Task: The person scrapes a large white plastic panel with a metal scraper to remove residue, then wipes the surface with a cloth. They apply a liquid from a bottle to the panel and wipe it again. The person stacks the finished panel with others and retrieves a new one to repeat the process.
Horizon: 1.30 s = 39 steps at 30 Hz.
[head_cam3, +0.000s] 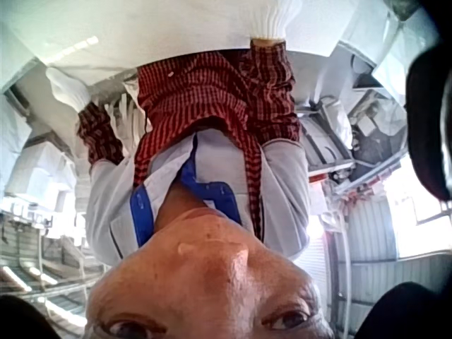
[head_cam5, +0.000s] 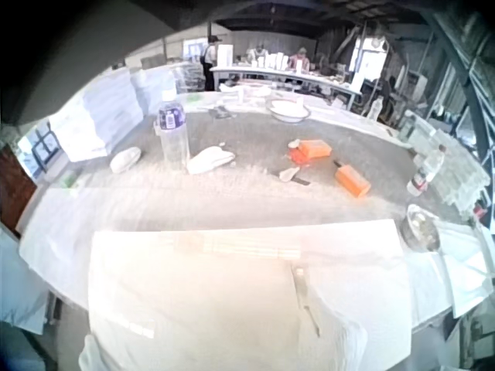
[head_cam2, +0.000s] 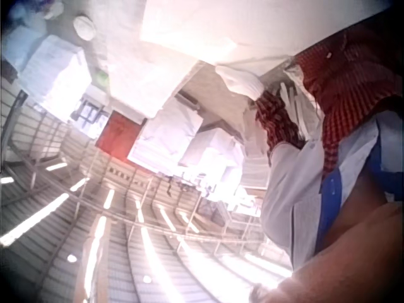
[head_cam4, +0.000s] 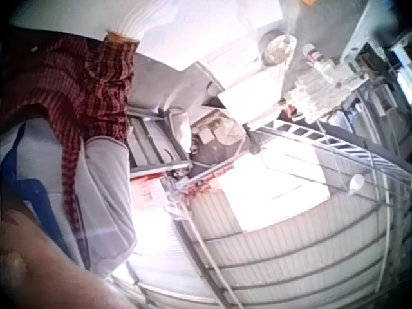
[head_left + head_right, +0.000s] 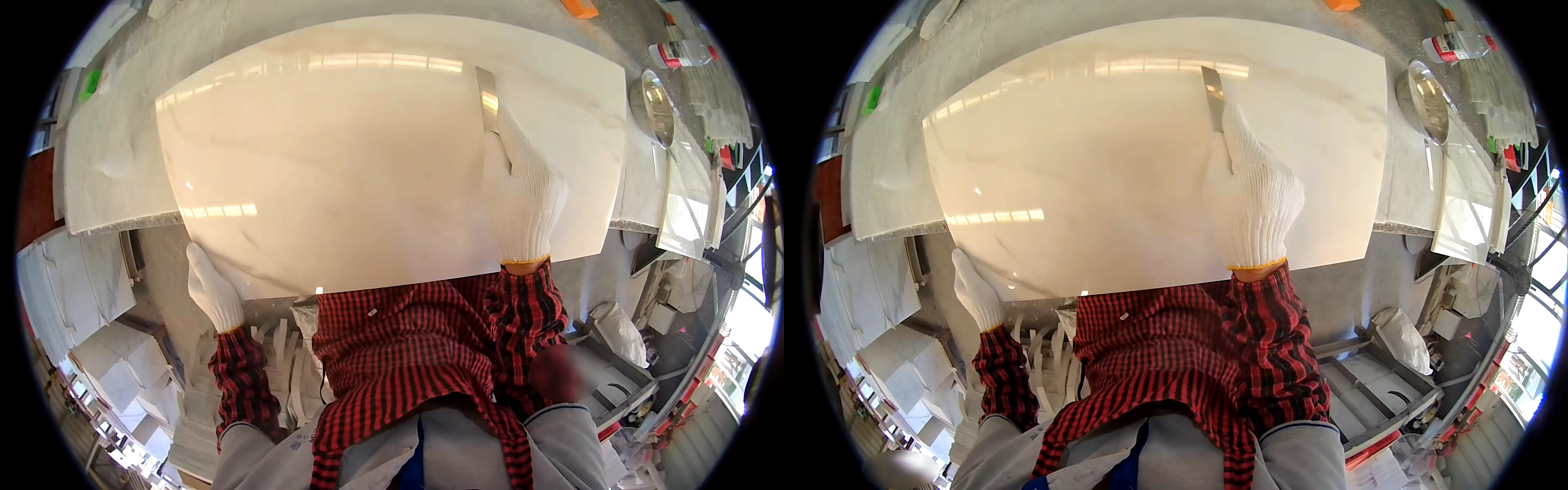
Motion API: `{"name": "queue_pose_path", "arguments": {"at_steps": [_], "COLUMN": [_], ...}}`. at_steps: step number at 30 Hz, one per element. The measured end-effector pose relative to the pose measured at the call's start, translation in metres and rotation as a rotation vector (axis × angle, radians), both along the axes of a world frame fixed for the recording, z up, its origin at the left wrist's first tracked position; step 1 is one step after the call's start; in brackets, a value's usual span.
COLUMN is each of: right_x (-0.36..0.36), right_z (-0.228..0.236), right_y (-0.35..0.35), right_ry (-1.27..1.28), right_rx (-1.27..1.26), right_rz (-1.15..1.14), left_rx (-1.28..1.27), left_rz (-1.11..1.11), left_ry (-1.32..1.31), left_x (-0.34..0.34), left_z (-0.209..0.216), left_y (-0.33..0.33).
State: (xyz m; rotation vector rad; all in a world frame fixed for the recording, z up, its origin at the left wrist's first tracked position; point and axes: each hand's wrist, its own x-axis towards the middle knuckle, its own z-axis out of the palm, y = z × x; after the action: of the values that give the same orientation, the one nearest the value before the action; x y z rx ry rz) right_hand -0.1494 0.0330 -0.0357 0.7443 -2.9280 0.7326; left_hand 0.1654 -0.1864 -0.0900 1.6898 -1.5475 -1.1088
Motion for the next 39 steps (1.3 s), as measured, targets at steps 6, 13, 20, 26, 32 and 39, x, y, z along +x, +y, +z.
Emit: {"name": "queue_pose_path", "arguments": {"at_steps": [6, 13, 20, 26, 32, 39], "right_x": [-0.001, -0.001, -0.007, -0.002, 0.0, -0.017], "right_z": [-0.008, -0.003, -0.013, 0.02, -0.001, -0.055], "right_y": [0.002, 0.0, 0.005, -0.013, -0.009, 0.044], "right_ry": [0.006, -0.009, 0.054, -0.145, -0.334, -0.201], "right_rx": [-0.081, -0.119, -0.111, 0.065, -0.399, -0.22], "right_rz": [-0.024, -0.001, 0.05, 0.01, 0.26, 0.301], "left_rx": [-0.009, -0.048, -0.108, -0.116, -0.302, -0.009], "left_rz": [0.005, -0.003, 0.003, 0.064, 0.04, -0.108], "left_ry": [-0.003, -0.031, -0.088, -0.053, -0.223, -0.32], "left_x": [-0.004, -0.002, -0.014, -0.006, -0.005, 0.005], "left_z": [0.005, 0.003, 0.006, 0.004, 0.01, 0.017], "left_y": [0.001, 0.002, 0.006, 0.006, 0.009, 0.012]}}
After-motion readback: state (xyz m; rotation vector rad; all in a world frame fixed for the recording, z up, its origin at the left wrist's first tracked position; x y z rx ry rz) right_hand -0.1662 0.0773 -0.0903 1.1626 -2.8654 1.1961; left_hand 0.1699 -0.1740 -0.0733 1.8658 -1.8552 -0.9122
